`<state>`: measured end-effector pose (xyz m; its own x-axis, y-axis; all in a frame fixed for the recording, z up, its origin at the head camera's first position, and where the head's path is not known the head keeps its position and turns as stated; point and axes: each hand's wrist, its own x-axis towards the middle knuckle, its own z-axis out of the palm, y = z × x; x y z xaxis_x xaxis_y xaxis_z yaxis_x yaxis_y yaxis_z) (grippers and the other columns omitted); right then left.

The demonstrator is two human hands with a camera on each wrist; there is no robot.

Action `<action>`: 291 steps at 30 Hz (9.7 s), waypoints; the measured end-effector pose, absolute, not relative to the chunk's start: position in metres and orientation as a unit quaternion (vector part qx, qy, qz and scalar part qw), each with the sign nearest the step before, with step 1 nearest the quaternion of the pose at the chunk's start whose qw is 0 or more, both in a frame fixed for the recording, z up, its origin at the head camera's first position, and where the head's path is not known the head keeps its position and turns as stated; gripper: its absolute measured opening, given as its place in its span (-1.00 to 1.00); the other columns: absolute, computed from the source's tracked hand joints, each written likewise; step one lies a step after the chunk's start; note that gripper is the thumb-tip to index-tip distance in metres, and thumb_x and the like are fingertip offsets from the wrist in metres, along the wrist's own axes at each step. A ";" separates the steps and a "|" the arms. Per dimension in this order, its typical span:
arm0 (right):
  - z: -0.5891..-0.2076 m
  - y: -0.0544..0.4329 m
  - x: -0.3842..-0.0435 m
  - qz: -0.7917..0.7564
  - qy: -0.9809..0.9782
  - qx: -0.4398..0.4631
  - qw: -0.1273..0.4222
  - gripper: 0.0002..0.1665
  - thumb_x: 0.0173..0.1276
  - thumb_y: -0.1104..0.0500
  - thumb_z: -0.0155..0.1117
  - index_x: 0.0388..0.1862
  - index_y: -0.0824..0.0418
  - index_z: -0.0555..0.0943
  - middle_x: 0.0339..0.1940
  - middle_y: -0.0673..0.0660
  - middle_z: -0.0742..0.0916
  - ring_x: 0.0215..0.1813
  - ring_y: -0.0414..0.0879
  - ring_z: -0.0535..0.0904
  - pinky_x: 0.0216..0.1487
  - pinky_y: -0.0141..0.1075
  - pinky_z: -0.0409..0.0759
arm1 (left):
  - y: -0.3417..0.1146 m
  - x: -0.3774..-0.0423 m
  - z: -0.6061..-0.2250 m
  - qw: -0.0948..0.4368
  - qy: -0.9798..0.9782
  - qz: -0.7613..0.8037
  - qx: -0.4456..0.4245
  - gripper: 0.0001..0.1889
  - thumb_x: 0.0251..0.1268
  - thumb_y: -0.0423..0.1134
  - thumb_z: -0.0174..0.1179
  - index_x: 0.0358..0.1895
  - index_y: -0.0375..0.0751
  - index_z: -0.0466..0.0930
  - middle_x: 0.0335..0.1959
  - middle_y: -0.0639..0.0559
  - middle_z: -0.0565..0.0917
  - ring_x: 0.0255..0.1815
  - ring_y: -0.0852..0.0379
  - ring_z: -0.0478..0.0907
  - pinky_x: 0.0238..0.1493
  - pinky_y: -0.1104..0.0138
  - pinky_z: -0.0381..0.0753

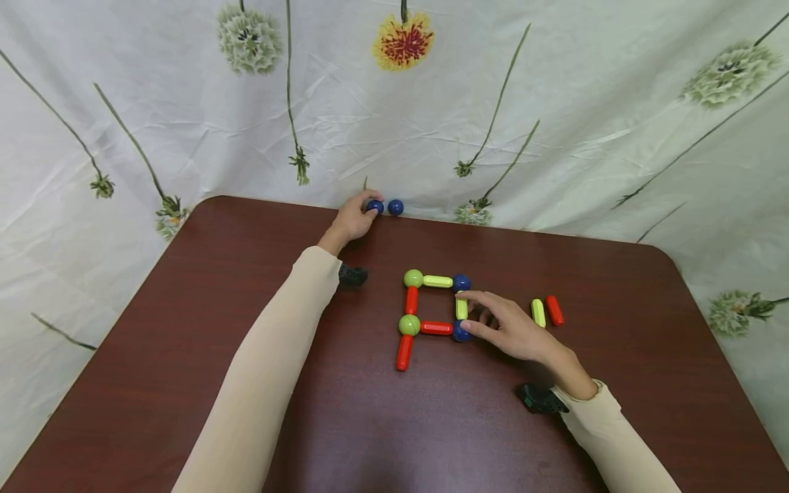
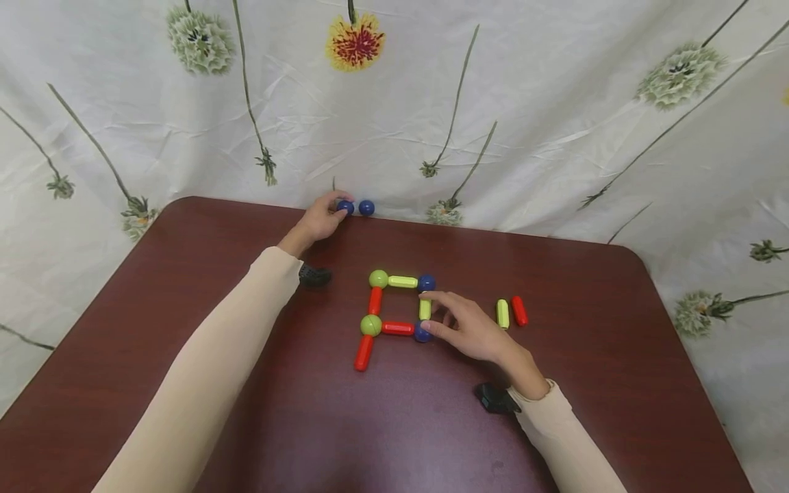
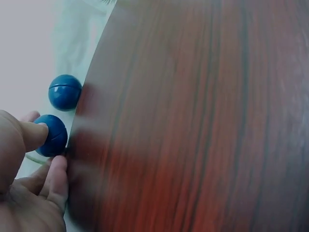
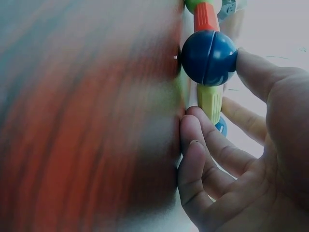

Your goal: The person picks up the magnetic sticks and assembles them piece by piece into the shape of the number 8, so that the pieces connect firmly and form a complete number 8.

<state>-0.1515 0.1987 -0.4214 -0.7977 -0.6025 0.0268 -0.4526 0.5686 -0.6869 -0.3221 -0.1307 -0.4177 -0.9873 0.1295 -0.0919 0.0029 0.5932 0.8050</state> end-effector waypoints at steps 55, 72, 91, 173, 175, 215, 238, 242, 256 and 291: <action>-0.423 0.199 -0.151 -0.349 0.882 -0.299 0.106 -0.41 0.46 0.07 0.29 0.41 0.15 0.44 -0.01 0.08 0.64 -0.25 -0.22 0.57 -0.26 -0.33 0.56 | -0.156 -0.111 -0.412 0.268 0.749 0.539 0.279 -0.69 0.37 -0.34 0.27 0.14 -0.08 0.57 -0.09 -0.03 0.64 -0.16 0.07 0.64 -0.05 0.40 0.64; -0.423 0.198 -0.151 -0.350 0.882 -0.295 0.110 -0.41 0.46 0.05 0.29 0.41 0.15 0.43 0.00 0.07 0.64 -0.24 -0.21 0.57 -0.24 -0.34 0.58 | -0.148 -0.086 -0.416 0.268 0.769 0.505 0.285 -0.67 0.26 -0.33 0.38 0.07 0.00 0.64 -0.07 0.10 0.69 -0.13 0.16 0.65 0.00 0.41 0.65; -0.423 0.198 -0.150 -0.350 0.884 -0.292 0.108 -0.41 0.46 0.05 0.29 0.41 0.15 0.44 0.00 0.07 0.64 -0.25 -0.21 0.57 -0.23 -0.34 0.59 | -0.139 -0.079 -0.419 0.226 0.784 0.492 0.303 -0.64 0.20 -0.31 0.44 0.08 -0.06 0.69 -0.06 0.12 0.66 -0.14 0.23 0.60 -0.03 0.40 0.67; -0.397 0.269 -0.143 -0.253 0.941 -0.222 0.030 -0.57 0.40 0.13 0.36 0.17 0.30 0.58 -0.17 0.13 0.68 -0.29 -0.14 0.60 -0.34 -0.33 0.50 | -0.125 -0.097 -0.419 0.268 0.786 0.452 0.327 -0.50 0.23 -0.12 0.43 0.24 -0.03 0.57 -0.13 0.12 0.62 -0.32 0.28 0.57 -0.19 0.40 0.63; -0.397 0.272 -0.142 -0.247 0.943 -0.222 0.028 -0.59 0.36 0.16 0.39 0.12 0.31 0.60 -0.12 0.17 0.68 -0.30 -0.15 0.59 -0.35 -0.33 0.49 | -0.125 -0.097 -0.418 0.268 0.786 0.452 0.327 -0.50 0.24 -0.12 0.43 0.24 -0.04 0.57 -0.13 0.12 0.62 -0.32 0.28 0.58 -0.19 0.40 0.64; -0.398 0.278 -0.142 -0.248 0.949 -0.188 0.058 -0.65 0.29 0.44 0.28 0.05 0.24 0.61 -0.04 0.30 0.73 -0.20 0.05 0.71 -0.38 -0.31 0.54 | -0.126 -0.096 -0.418 0.267 0.784 0.454 0.329 -0.53 0.27 -0.11 0.40 0.23 -0.07 0.57 -0.16 0.10 0.63 -0.33 0.29 0.57 -0.20 0.40 0.63; -0.388 0.253 -0.127 -0.331 0.889 -0.315 0.026 -0.62 0.24 0.52 0.29 -0.08 0.15 0.69 0.01 0.09 0.70 -0.29 -0.25 0.53 -0.34 -0.39 0.54 | -0.126 -0.094 -0.420 0.262 0.786 0.454 0.329 -0.53 0.26 -0.12 0.40 0.22 -0.06 0.57 -0.17 0.09 0.61 -0.34 0.29 0.56 -0.22 0.41 0.62; -0.386 0.245 -0.122 -0.352 0.876 -0.327 0.039 -0.64 0.26 0.50 0.28 -0.07 0.14 0.68 0.02 0.04 0.70 -0.20 -0.18 0.58 -0.32 -0.39 0.57 | -0.125 -0.094 -0.420 0.261 0.785 0.453 0.331 -0.54 0.27 -0.11 0.39 0.22 -0.06 0.57 -0.17 0.09 0.61 -0.34 0.30 0.56 -0.22 0.41 0.62; -0.387 0.208 -0.109 -0.357 0.856 -0.366 0.081 -0.69 0.32 0.42 0.31 -0.07 0.07 0.69 0.04 -0.08 0.68 -0.08 -0.23 0.56 -0.39 -0.37 0.55 | -0.125 -0.097 -0.419 0.263 0.783 0.453 0.334 -0.53 0.28 -0.10 0.38 0.23 -0.06 0.57 -0.17 0.09 0.63 -0.33 0.28 0.57 -0.20 0.40 0.63; -0.406 0.167 -0.083 -0.309 0.834 -0.435 0.139 -0.75 0.38 0.31 0.29 -0.10 -0.03 0.68 0.11 -0.17 0.65 0.14 -0.22 0.53 0.12 -0.23 0.56 | -0.123 -0.096 -0.420 0.257 0.794 0.439 0.333 -0.54 0.30 -0.08 0.37 0.23 -0.07 0.56 -0.17 0.14 0.63 -0.33 0.31 0.57 -0.21 0.41 0.62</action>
